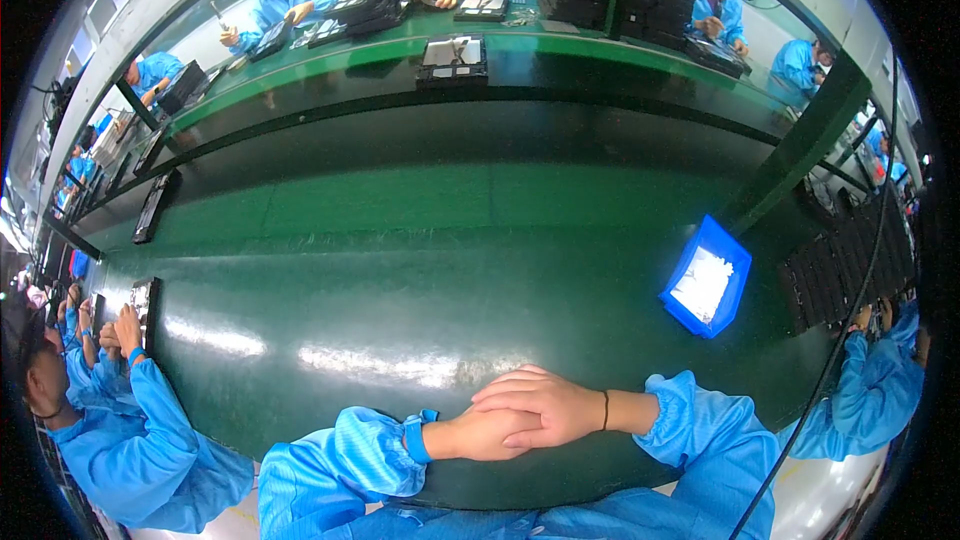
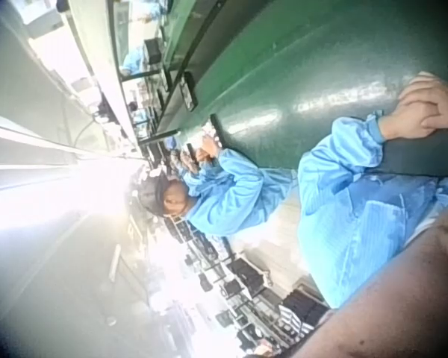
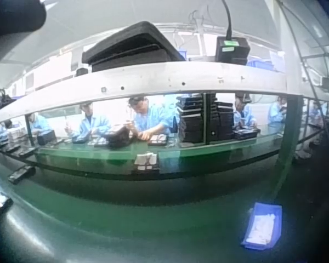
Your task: The person repeatedly takes tablet devices from an upper conveyor shelf, connects and secures internal ribbon cables by hand, and places the assembled units onto the conveyor belt.
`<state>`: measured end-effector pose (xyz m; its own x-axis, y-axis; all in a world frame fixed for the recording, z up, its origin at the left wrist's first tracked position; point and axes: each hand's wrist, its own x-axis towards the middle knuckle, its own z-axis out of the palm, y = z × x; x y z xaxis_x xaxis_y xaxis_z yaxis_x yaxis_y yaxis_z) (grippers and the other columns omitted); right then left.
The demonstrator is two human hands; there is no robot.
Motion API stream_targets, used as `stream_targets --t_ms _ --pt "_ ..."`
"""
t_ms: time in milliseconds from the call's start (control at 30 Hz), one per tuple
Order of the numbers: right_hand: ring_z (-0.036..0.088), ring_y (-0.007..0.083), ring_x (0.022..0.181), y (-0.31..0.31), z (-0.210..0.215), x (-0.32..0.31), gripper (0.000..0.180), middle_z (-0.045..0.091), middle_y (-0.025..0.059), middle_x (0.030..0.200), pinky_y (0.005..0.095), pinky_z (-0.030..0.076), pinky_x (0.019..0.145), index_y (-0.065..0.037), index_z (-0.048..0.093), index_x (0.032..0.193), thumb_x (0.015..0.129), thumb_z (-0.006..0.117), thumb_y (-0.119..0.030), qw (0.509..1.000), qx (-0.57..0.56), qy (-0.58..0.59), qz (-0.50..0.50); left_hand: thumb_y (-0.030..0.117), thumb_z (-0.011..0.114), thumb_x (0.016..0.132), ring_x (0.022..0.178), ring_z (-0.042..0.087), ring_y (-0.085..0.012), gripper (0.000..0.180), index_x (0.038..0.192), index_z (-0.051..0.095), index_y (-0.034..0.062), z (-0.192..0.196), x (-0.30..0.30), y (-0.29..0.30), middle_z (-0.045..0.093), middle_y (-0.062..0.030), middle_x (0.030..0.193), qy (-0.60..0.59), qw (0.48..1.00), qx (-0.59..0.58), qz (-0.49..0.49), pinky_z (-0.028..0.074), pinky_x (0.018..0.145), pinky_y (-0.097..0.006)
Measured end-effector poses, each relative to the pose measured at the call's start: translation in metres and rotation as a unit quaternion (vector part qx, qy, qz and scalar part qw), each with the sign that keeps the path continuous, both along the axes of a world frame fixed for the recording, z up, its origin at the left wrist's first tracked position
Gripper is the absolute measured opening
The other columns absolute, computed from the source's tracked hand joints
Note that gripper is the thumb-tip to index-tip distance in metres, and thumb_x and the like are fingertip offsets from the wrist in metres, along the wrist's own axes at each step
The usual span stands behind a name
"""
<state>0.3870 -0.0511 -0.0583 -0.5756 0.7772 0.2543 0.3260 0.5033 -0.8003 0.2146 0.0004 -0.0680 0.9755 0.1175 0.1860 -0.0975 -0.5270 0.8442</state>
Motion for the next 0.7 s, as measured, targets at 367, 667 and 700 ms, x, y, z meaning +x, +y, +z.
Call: stream_targets --t_ms 367,667,700 --pt "0.049 0.0283 0.123 -0.0003 -0.0001 0.0002 0.053 0.055 0.0080 0.135 0.0417 0.035 0.103 -0.008 0.057 0.128 0.085 0.067 -0.038 1.000 -0.008 0.004 0.001 0.010 0.060 0.078 0.096 0.062 -0.0365 0.025 0.100 0.068 0.0018 -0.0009 0.0002 0.0009 0.066 -0.0186 0.099 0.004 1.000 0.003 -0.006 0.049 0.084 -0.041" --pt "0.049 0.0277 0.123 0.0007 0.0012 0.0007 0.053 0.055 0.0076 0.135 0.0415 0.034 0.103 -0.008 0.057 0.128 0.085 0.067 -0.037 1.000 -0.008 0.001 0.004 0.010 0.061 0.078 0.097 0.061 -0.0365 0.026 0.101 0.069 0.0018 -0.0008 0.0004 0.0008 0.066 -0.0186 0.099 0.000 1.000 0.010 -0.004 0.049 0.084 -0.041" --pt "0.049 0.0277 0.123 0.0004 0.0008 0.0006 0.053 0.054 0.0077 0.135 0.0415 0.034 0.104 -0.008 0.057 0.128 0.085 0.067 -0.037 1.000 -0.009 0.000 0.003 0.010 0.061 0.078 0.097 0.061 -0.0365 0.026 0.101 0.069 0.0018 -0.0003 0.0004 0.0009 0.066 -0.0185 0.099 0.003 1.000 0.010 -0.005 0.049 0.084 -0.041"
